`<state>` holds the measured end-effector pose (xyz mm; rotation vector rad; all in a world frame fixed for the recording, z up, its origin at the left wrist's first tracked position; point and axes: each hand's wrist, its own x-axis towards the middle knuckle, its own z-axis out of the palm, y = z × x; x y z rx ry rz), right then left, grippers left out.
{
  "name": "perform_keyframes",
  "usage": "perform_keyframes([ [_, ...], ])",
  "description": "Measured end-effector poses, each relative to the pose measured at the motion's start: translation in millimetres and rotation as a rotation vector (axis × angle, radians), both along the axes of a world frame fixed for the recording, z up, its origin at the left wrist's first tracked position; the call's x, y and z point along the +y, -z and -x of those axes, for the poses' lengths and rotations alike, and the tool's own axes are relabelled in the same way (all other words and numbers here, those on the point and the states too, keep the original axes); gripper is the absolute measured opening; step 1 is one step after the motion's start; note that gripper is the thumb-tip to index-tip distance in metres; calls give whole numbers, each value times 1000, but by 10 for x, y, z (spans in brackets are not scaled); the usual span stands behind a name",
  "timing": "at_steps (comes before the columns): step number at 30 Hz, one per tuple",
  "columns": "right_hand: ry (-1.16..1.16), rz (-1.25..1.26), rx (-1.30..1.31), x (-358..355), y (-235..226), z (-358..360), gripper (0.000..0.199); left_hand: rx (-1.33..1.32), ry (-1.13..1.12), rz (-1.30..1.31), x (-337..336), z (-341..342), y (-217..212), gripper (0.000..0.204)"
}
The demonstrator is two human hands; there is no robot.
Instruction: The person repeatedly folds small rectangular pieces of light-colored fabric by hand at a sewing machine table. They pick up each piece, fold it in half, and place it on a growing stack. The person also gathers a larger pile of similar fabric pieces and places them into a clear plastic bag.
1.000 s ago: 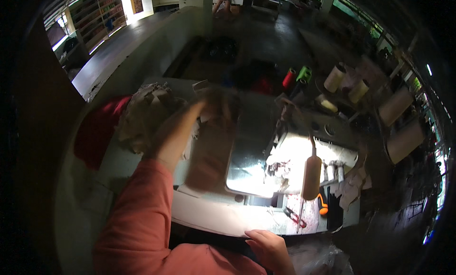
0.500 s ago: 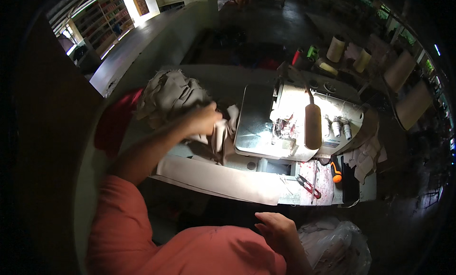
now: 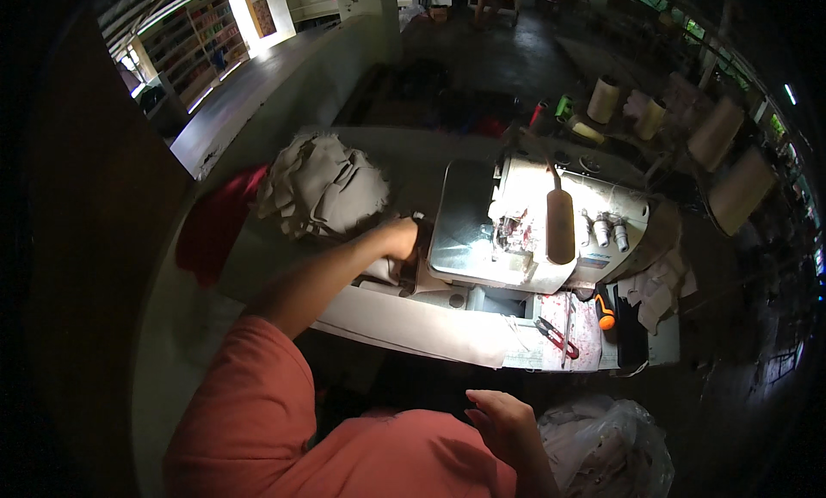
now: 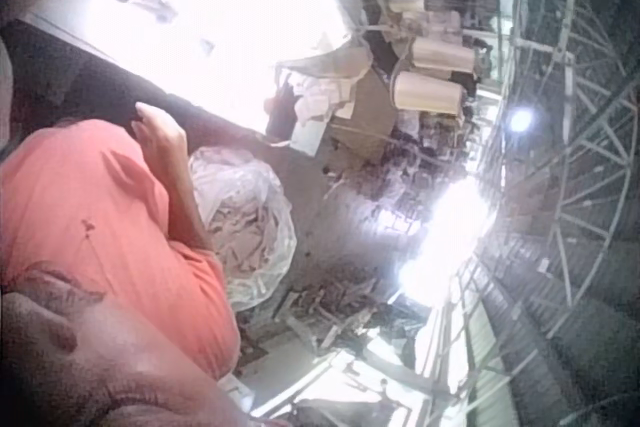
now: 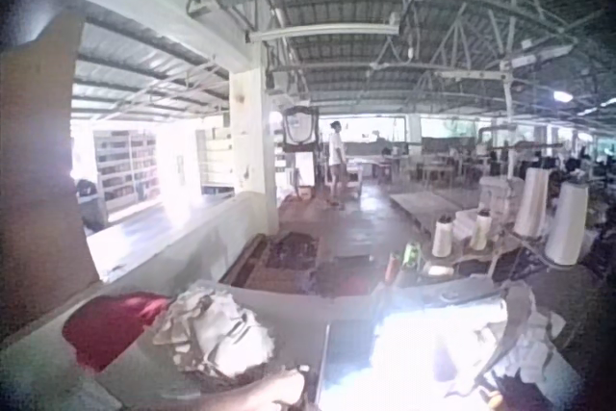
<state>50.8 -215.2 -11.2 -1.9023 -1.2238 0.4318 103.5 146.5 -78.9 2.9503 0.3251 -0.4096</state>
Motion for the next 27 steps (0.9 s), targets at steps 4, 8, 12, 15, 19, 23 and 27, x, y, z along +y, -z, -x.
perform_keyframes([
  [4, 50, -28, 45, -76, 47, 35, 29, -82, -208, -16, -91, 135, -217, 23],
  [8, 86, -31, 32, -237, 85, 83, 28, -365, -353, 308, 138, 361, -738, 29],
  [12, 187, -17, 75, -462, 146, 114, 28, -571, -267, 313, -179, 394, -1719, 39],
  [15, 147, -105, 55, -554, 142, 131, 28, -786, 132, 449, 40, 528, -1935, 39],
  [19, 170, -219, -44, -637, 118, 198, 26, -775, 149, 509, -700, 689, -2437, 41],
  [23, 232, -187, -95, -994, 37, 302, 23, -753, 357, 630, -1481, 388, -2402, 43],
  [27, 416, -114, -63, -1620, -196, 550, 28, -659, 652, 759, -2648, 76, -2310, 46],
])
